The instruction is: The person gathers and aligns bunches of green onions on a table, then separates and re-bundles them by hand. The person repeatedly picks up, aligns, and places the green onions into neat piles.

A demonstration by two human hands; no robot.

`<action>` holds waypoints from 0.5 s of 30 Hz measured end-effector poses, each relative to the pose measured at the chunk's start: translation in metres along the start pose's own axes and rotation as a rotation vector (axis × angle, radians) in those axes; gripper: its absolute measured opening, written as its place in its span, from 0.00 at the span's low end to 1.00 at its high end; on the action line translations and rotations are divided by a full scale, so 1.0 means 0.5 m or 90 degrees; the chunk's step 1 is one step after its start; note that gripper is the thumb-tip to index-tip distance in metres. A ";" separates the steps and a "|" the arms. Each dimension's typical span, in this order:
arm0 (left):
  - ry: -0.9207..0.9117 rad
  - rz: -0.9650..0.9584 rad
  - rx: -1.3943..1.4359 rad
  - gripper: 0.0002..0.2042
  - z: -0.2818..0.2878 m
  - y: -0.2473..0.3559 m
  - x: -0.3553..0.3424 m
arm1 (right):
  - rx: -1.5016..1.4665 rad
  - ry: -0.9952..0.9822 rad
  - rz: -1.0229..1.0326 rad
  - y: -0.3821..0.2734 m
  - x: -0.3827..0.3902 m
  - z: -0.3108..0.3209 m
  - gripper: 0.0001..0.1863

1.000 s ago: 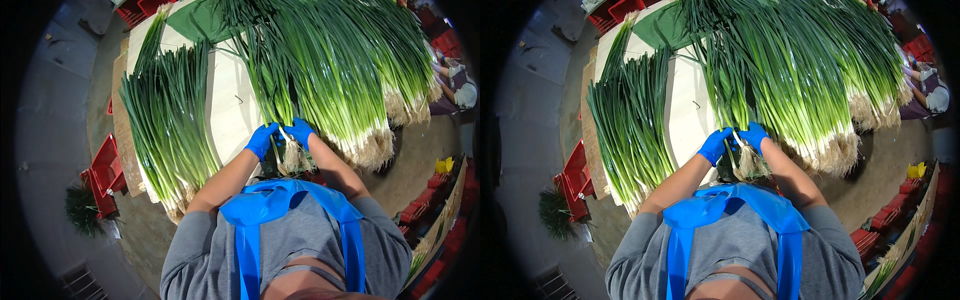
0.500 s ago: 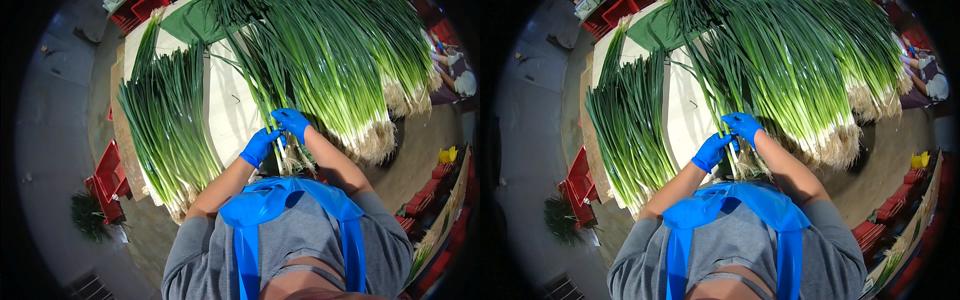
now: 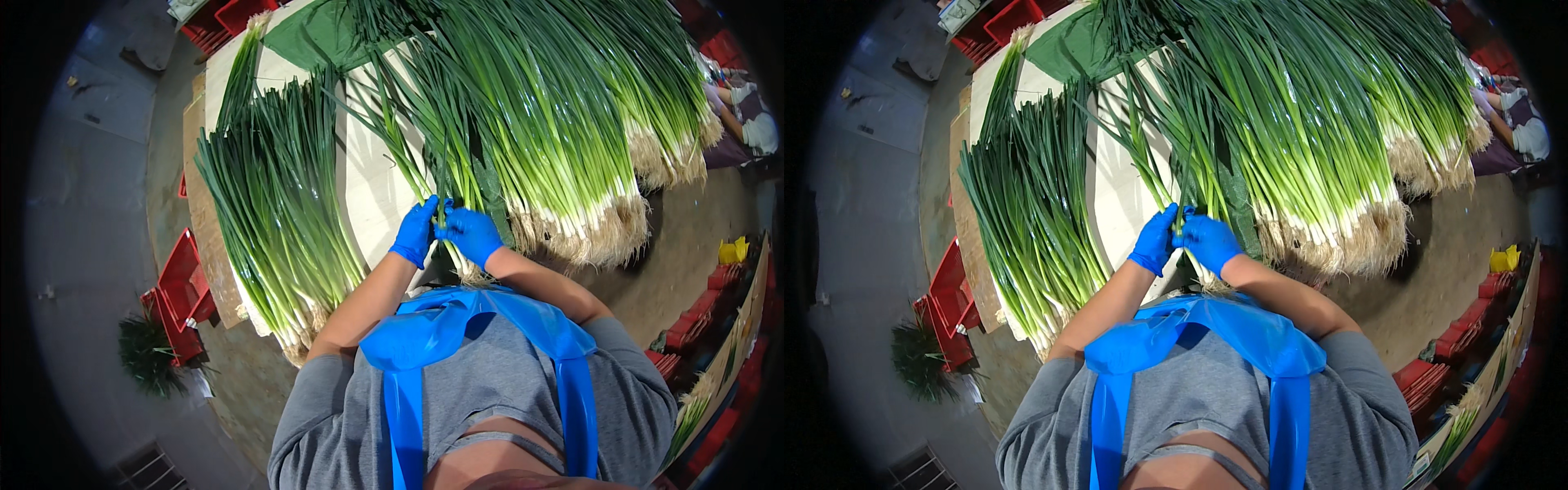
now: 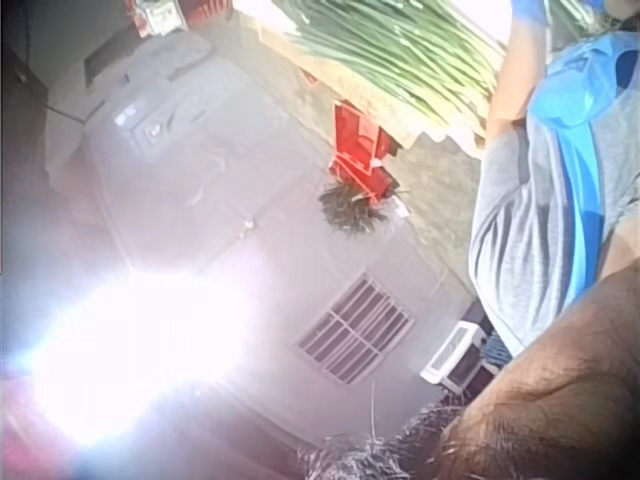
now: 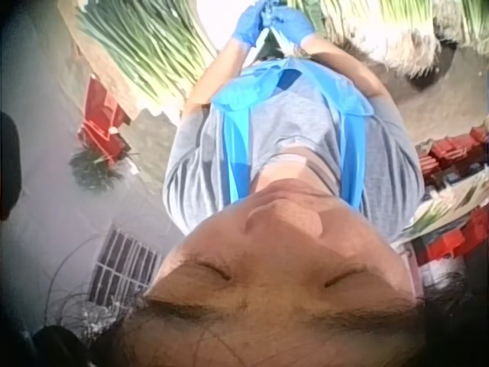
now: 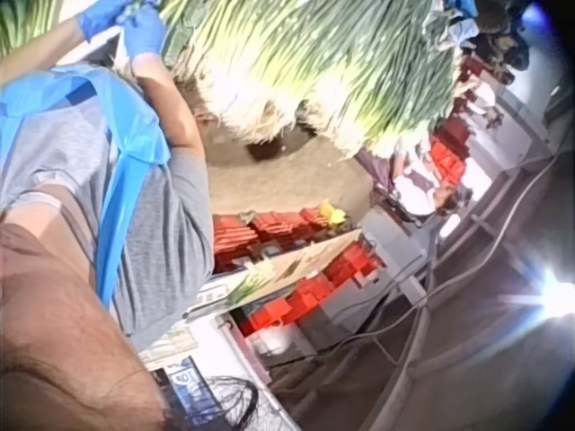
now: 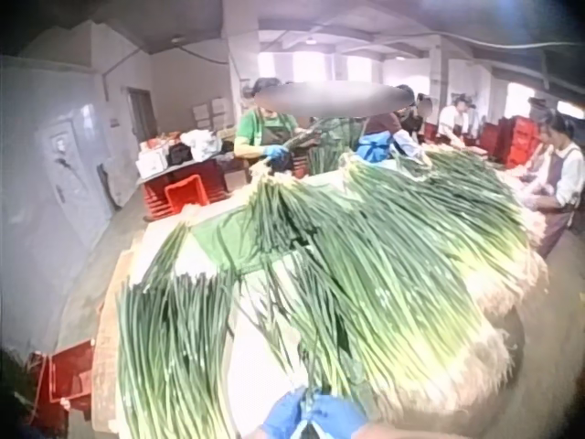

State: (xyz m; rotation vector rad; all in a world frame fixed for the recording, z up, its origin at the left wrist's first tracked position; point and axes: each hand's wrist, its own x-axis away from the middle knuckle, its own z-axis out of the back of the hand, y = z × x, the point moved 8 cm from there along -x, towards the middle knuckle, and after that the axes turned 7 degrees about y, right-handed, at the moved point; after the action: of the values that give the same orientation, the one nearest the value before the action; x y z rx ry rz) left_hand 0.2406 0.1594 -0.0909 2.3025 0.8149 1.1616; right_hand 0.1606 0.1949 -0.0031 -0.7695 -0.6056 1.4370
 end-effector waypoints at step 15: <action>0.205 -0.032 0.042 0.15 0.136 -0.001 -0.127 | -0.277 -0.534 -0.547 0.216 0.463 0.237 0.06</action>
State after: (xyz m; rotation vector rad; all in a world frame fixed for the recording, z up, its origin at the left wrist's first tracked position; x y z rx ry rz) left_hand 0.2662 0.1097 -0.1650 2.1614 1.0324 1.5283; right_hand 0.0149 0.4340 -0.0315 -0.1126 -1.6927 0.7569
